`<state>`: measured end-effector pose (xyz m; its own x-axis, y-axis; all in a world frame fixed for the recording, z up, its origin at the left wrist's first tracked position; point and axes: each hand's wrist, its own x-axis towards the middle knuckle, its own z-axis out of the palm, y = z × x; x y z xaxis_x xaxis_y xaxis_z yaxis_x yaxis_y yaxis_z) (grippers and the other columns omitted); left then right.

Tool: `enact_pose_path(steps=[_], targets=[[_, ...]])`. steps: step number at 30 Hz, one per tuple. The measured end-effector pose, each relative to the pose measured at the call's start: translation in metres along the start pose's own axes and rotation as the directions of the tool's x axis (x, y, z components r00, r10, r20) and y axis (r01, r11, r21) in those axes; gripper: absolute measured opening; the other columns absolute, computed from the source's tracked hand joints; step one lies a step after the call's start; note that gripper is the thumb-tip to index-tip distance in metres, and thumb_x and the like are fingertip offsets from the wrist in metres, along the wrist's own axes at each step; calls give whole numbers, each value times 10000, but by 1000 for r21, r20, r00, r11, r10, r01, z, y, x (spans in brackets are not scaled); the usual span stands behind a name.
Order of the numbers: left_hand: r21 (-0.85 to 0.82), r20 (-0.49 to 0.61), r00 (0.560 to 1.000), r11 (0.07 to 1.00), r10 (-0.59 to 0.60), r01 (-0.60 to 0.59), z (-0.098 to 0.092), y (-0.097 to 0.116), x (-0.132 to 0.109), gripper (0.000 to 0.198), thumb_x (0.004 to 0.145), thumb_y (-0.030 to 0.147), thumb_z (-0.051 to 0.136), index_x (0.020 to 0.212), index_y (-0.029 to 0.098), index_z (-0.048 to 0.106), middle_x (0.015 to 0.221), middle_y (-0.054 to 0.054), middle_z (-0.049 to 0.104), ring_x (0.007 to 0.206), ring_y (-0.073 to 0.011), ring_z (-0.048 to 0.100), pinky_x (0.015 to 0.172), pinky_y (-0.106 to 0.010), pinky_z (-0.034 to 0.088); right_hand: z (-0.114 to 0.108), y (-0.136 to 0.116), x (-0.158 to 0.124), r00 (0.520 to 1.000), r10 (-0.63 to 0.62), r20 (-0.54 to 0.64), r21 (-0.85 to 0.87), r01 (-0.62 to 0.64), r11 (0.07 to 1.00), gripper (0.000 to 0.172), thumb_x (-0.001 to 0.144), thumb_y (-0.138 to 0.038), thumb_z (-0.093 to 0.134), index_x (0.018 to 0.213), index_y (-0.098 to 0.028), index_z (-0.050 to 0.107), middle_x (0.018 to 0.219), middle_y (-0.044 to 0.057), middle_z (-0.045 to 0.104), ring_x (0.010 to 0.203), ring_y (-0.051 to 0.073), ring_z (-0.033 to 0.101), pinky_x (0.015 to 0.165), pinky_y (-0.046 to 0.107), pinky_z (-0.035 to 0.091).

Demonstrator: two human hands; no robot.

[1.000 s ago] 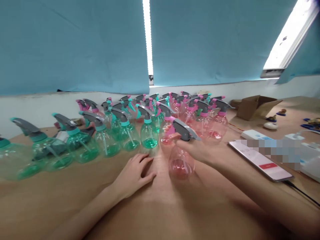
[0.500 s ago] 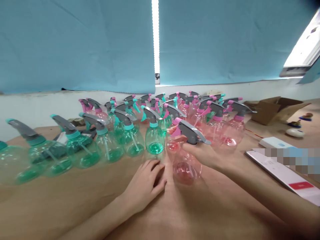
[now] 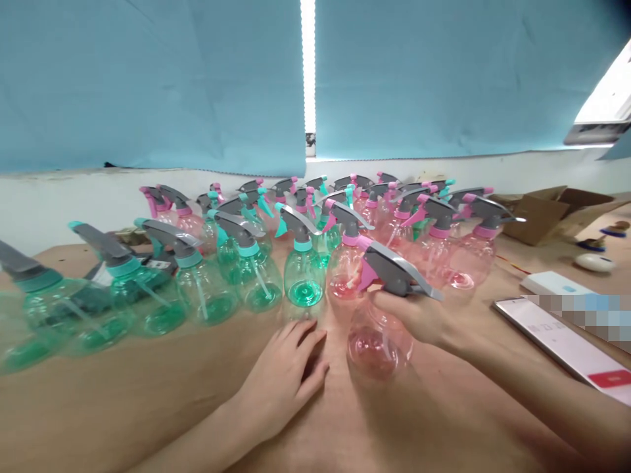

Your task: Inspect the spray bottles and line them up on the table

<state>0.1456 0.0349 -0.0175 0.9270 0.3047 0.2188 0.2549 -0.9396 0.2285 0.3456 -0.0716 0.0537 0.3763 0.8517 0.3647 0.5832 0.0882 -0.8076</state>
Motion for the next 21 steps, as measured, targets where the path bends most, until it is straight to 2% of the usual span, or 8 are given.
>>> enact_pose_path(steps=[3, 5, 11, 15, 17, 21], targets=[[-5, -12, 1000, 1000, 8, -8, 0, 1, 0, 340, 934, 282, 505, 1257, 180, 538, 1289, -123, 549, 1188, -296, 499, 981, -485, 435, 0, -1, 0, 1000, 1, -20, -37, -2, 999, 60, 693, -268, 493, 677, -234, 539, 653, -4, 545, 666, 175, 534, 602, 307, 422], [-5, -10, 1000, 1000, 8, -8, -1, 1, 0, 338, 932, 280, 507, 1251, 178, 543, 1286, -125, 552, 1187, -297, 501, 978, -482, 439, 0, -1, 0, 999, -14, -48, -77, 11, 997, 74, 709, -274, 496, 712, -239, 561, 679, 1, 565, 715, 190, 553, 648, 326, 438], [5, 1, 1000, 1000, -2, 2, -2, 2, 0, 336, 935, 280, 506, 1250, 174, 550, 1293, -128, 554, 1194, -300, 502, 977, -484, 444, 0, 5, -2, 999, 7, -40, -142, -12, 990, 85, 732, -257, 502, 652, -232, 516, 619, -18, 522, 605, 157, 480, 583, 311, 410], [14, -5, 1000, 1000, 6, -6, -1, 1, 1, 351, 937, 284, 502, 1266, 169, 543, 1297, -130, 553, 1197, -300, 501, 981, -487, 440, -1, 3, -1, 999, -29, -13, -146, 27, 989, 57, 730, -234, 494, 718, -240, 550, 673, -13, 549, 667, 171, 510, 609, 313, 407], [20, -10, 1000, 1000, 11, -11, 0, 1, 1, 357, 936, 289, 505, 1269, 167, 545, 1299, -129, 554, 1198, -301, 500, 986, -489, 436, -2, 0, -1, 999, -39, -20, -152, 36, 988, 68, 728, -225, 497, 665, -238, 518, 629, -18, 511, 636, 162, 486, 593, 307, 392], [32, 7, 1000, 999, 15, -15, 0, 1, 1, 367, 936, 292, 511, 1276, 161, 548, 1307, -129, 552, 1201, -300, 496, 991, -492, 432, -2, -4, -1, 999, -19, -29, -186, 13, 982, 211, 732, -227, 501, 549, -226, 395, 525, -36, 366, 534, 134, 376, 538, 294, 341]])
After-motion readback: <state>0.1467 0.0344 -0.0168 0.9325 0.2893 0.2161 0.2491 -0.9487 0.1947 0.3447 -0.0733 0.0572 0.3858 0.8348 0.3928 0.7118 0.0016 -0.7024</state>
